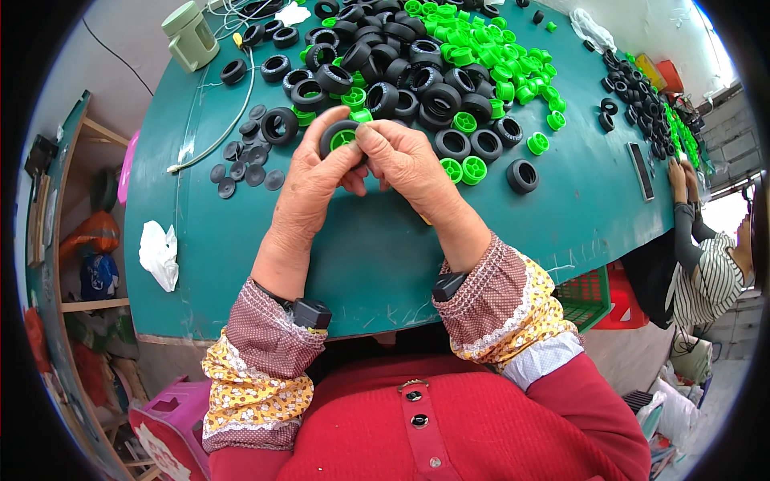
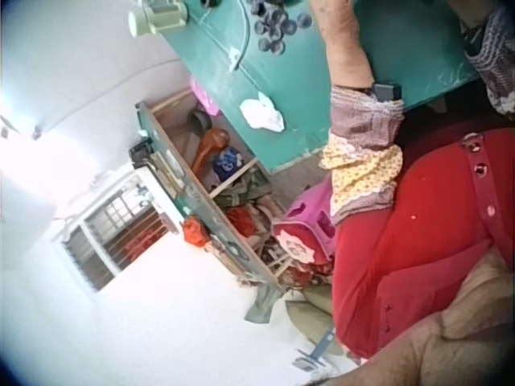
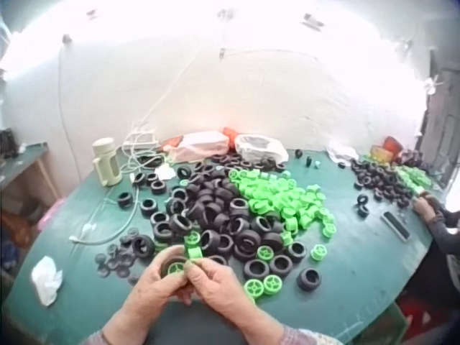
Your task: Assembling toy wheels by inserting green plastic rims into black rubber tires.
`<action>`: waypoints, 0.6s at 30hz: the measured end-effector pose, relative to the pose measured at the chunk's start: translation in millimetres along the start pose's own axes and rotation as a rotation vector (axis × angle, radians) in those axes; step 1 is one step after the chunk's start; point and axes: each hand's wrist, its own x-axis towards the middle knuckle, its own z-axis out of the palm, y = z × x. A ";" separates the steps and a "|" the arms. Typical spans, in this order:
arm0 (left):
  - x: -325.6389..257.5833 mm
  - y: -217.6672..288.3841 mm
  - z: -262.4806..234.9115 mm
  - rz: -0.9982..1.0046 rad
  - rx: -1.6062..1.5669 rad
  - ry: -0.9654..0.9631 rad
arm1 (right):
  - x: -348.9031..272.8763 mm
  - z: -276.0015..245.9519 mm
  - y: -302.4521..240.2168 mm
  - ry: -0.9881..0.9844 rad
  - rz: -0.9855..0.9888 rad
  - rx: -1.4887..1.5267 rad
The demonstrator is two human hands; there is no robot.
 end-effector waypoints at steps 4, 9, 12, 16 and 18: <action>0.0 -2.1 6.5 0.118 0.060 0.069 | -1.1 1.3 -0.2 0.003 0.049 0.080; -1.9 0.6 11.5 0.273 0.295 0.081 | -6.3 14.1 -0.4 0.094 -0.056 0.157; -1.7 -0.9 12.9 0.316 0.257 0.069 | -8.5 16.2 -3.5 0.139 -0.049 0.242; 1.2 1.3 4.3 0.181 0.124 0.018 | -8.1 11.4 -0.8 0.100 0.015 0.265; 1.3 7.4 -0.9 0.091 0.061 -0.041 | -2.5 -1.5 -0.1 0.017 0.084 0.261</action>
